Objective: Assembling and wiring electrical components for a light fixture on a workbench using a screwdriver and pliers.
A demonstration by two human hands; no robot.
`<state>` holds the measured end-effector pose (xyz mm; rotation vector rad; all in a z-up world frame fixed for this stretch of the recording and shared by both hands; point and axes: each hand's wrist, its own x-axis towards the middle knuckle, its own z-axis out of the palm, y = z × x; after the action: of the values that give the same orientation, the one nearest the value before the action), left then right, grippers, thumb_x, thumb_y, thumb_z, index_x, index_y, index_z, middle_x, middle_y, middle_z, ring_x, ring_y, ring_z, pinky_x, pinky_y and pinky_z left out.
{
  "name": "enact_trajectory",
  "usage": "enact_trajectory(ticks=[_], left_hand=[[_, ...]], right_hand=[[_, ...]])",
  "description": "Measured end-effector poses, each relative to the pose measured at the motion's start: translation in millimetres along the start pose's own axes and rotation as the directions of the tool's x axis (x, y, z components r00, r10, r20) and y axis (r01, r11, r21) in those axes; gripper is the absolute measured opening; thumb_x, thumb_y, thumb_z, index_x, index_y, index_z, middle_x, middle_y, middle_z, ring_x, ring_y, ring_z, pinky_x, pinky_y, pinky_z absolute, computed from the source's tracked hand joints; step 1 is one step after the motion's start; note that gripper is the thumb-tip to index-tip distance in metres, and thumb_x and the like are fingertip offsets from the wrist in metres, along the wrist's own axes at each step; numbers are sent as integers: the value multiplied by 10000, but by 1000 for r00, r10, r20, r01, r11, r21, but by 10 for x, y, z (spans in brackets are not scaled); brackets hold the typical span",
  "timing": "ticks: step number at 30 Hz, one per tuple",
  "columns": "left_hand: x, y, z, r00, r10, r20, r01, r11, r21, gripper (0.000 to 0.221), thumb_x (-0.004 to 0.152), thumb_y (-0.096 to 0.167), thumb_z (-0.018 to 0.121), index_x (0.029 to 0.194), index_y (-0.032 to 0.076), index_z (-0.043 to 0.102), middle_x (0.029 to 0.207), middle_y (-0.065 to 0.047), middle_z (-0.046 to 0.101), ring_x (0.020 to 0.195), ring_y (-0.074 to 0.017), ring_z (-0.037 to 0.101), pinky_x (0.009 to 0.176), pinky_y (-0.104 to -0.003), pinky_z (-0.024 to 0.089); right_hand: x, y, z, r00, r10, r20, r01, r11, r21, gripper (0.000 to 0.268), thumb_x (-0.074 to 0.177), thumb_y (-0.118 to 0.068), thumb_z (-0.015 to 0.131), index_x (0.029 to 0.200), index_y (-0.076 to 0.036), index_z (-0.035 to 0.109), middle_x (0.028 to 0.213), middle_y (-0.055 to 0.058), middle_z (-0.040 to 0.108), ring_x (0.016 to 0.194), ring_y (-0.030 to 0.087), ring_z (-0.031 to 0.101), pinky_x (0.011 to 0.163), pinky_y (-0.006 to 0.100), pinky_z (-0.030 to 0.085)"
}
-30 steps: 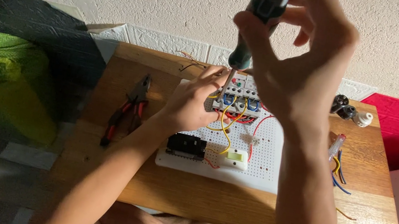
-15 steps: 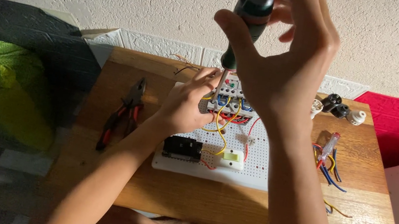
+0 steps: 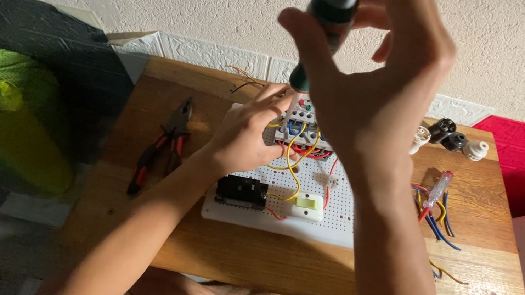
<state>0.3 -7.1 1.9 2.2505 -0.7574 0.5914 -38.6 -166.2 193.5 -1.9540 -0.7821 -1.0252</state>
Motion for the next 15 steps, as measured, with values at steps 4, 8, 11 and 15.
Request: enact_trajectory(ticks=[4,8,11,15], left_hand=[[50,112,-78,999,-43,15,44,999,-27,1009,668,195,981,1504,127,421,1462,-86,508,939,-294,703,712,-527,595],[100,206,-145,995,-81,62,84,996,-43,738,646,213,934,1277,98,568,1523,-92,484,1358,-277,568,800,-527,574],[39,89,-59,999,-42,18,42,999,9,953,661,169,898,1509,117,465,1560,-135,472,1274,-325,650,890,-485,587],[35,139,-109,999,-42,33,40,998,44,1005,692,188,905,1567,143,412,1542,-124,499,1253,-317,631,866,-507,600]], right_hand=[[-12,-12,21,1000,12,2,-12,1000,-1,485,937,-123,980,1248,-142,609,1111,38,707,928,196,736,716,348,427],[-86,166,108,996,55,75,-62,993,102,608,972,-242,950,1402,-181,524,1172,29,746,925,215,735,852,356,573],[28,102,-16,997,59,48,-67,982,176,269,983,-205,809,1115,-106,596,956,22,737,830,135,682,799,334,540],[8,495,-180,995,87,-50,-57,899,435,206,1046,-35,704,895,-77,572,801,1,576,742,80,519,684,268,459]])
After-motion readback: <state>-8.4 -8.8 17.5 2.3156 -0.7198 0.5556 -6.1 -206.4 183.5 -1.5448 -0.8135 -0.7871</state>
